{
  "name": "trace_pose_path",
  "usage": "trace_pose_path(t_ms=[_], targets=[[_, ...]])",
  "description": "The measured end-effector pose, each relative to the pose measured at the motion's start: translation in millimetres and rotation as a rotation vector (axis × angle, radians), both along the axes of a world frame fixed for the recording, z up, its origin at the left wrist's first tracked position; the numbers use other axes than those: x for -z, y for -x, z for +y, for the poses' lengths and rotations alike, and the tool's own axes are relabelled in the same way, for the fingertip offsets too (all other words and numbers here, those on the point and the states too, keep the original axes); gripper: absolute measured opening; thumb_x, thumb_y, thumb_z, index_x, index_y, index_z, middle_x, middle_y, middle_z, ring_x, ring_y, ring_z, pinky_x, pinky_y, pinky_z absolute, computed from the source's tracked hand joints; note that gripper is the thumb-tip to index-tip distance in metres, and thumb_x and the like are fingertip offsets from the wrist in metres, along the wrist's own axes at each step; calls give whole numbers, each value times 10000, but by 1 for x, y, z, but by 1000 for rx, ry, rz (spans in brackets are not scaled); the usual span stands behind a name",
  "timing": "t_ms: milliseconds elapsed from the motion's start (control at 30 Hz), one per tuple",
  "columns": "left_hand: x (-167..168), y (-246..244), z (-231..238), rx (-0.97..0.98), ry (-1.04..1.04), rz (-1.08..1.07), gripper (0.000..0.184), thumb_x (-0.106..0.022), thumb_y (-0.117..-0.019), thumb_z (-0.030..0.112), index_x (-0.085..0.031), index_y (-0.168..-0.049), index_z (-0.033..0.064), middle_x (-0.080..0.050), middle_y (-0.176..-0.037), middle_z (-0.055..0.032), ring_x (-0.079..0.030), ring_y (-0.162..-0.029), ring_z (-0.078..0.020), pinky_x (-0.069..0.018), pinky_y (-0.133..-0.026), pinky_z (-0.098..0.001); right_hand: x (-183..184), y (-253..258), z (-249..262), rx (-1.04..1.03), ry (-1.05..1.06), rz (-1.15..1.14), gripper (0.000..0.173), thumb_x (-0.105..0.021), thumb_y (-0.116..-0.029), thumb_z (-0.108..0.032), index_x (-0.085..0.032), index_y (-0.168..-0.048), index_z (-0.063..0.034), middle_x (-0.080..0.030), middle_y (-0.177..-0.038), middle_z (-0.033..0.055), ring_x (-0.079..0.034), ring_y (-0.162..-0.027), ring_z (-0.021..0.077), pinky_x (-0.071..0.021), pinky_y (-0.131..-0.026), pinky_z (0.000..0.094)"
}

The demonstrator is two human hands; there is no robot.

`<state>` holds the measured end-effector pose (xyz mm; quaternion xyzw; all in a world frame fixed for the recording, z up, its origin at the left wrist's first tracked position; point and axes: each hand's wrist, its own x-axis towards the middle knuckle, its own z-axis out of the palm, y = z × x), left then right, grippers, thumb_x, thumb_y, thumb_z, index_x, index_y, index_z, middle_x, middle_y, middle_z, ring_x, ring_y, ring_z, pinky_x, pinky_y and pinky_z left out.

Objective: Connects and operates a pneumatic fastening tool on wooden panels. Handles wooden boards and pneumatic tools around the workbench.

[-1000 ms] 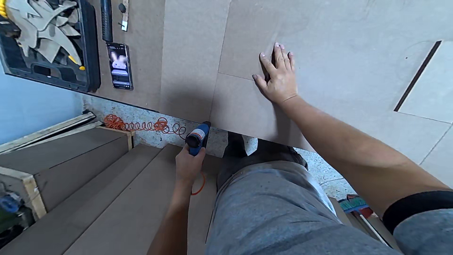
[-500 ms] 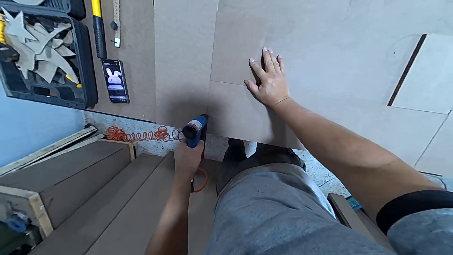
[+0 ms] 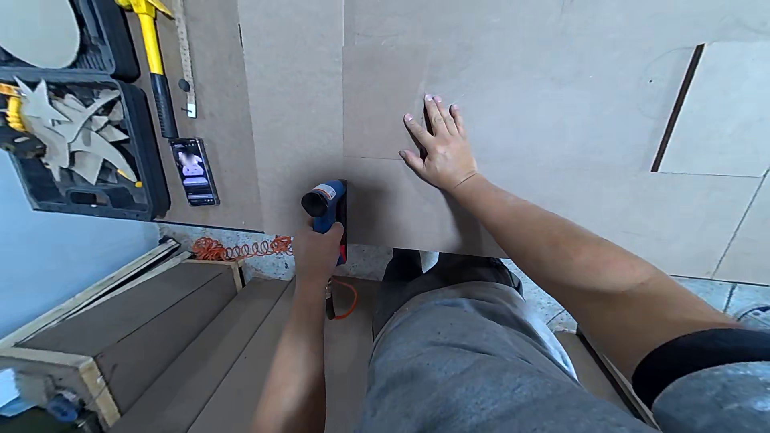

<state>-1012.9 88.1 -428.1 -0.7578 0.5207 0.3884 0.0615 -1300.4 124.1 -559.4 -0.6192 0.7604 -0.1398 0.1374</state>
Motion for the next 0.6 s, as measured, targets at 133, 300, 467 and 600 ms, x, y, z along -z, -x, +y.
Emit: trace_pose_path(t_ms=[133, 300, 467, 600], targets=[[-4, 9, -11, 18, 0, -10, 265, -675, -938, 303, -682, -1054, 65, -647, -695, -122, -626, -568, -283, -539, -555, -528, -1, 0, 0, 0, 3, -10, 686, -397, -989, -680, -473, -1552, -295, -287, -1675, 174, -234, -1565, 337, -140, -1270, 567], [-5, 20, -25, 12, 0, 42, 254, -676, -936, 289, -679, -1063, 69, -629, -671, -106, -603, -540, -251, -528, -527, -475, 0, 1, 0, -1, 17, -28, 679, -399, -990, -674, -479, -1549, -296, -295, -1670, 182, -236, -1565, 336, -143, -1273, 564], [1, 37, -44, -9, -8, 61, 235, -683, -936, 256, -672, -1042, 46, -620, -659, -90, -608, -539, -223, -551, -547, -449, -1, 2, 0, -3, 9, -44, 668, -396, -992, -669, -489, -1540, -299, -304, -1668, 176, -241, -1564, 336, -147, -1269, 567], [-4, 54, -56, -3, -8, 21, 222, -674, -935, 239, -663, -1043, 45, -624, -674, -86, -612, -560, -217, -549, -566, -442, -4, 3, -1, -12, -11, -61, 671, -382, -1001, -663, -473, -1552, -291, -287, -1674, 180, -225, -1568, 341, -134, -1272, 572]])
